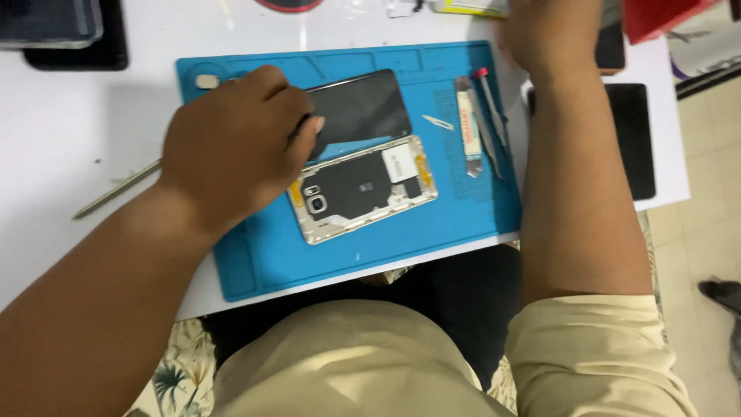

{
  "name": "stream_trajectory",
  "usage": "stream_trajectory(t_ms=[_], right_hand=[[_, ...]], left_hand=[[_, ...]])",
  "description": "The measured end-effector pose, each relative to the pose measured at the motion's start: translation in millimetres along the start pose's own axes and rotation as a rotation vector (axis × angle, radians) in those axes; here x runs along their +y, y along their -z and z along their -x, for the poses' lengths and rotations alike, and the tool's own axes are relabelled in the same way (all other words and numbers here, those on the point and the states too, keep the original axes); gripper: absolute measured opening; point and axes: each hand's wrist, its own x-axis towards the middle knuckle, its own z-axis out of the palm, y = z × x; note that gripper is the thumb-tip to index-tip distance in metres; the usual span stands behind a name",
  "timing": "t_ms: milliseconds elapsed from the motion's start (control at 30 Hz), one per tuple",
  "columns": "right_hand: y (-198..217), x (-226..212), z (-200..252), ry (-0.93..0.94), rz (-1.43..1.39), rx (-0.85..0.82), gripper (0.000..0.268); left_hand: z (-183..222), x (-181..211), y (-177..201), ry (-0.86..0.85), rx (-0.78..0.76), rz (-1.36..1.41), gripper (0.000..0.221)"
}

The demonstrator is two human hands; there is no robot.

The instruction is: Fastening internal screws and applying adhesive to the frame before closing the back cover of a smartphone.

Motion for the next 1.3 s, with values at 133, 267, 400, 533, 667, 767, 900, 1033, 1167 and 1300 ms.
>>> stream_trajectory(t_ms=[133, 267, 400, 533, 667, 767, 900, 1033, 1167, 1300], right_hand=[[-9.0, 3.0, 10.0, 0.004, -0.024, 0.005, 0.01], [23.9, 2.5, 23.7, -0.004, -0.299, 0.222, 0.02], [89.3, -36.1, 47.8, -0.016, -0.563, 0.432, 0.036], [165.4, -111.5, 69.2, 0.148, -0.967, 0.507, 0.009], [176.7, -162.0, 90.0, 0.015, -0.958, 0.631, 0.014], [162.7, -177.8, 100.7, -0.027, -0.909, 0.726, 0.009], [159.9, -178.1, 105.4, 0.08, -1.321, 0.571, 0.025], [156.2, -160.1, 106.4, 0.067, -1.56, 0.34, 0.037], [153.1, -149.7, 115.5, 0.056, -1.507, 0.109, 0.027], [149.4, -156.9, 127.6, -0.078, -1.683, 0.1, 0.032]], left_hand=[[0.7, -1.2, -4.7, -0.006, 0.063, 0.127, 0.016], [-2.4, 4.2, 0.5, 0.03, 0.136, 0.167, 0.013], [-6.4, 10.7, 17.4, 0.115, 0.109, 0.554, 0.033], [-10.8, 20.0, 40.9, 0.112, -0.047, 1.051, 0.069], [-12.3, 28.7, 44.3, 0.15, -0.181, 1.179, 0.081], [-10.3, 29.0, 34.9, 0.187, -0.16, 1.285, 0.06], [-10.2, 25.5, 34.7, 0.2, -0.121, 1.249, 0.049], [-11.1, 25.6, 33.3, 0.146, -0.163, 1.1, 0.051], [-8.9, 22.7, 31.2, 0.056, -0.097, 1.05, 0.05], [-8.1, 24.1, 34.6, 0.074, 0.02, 1.095, 0.039]])
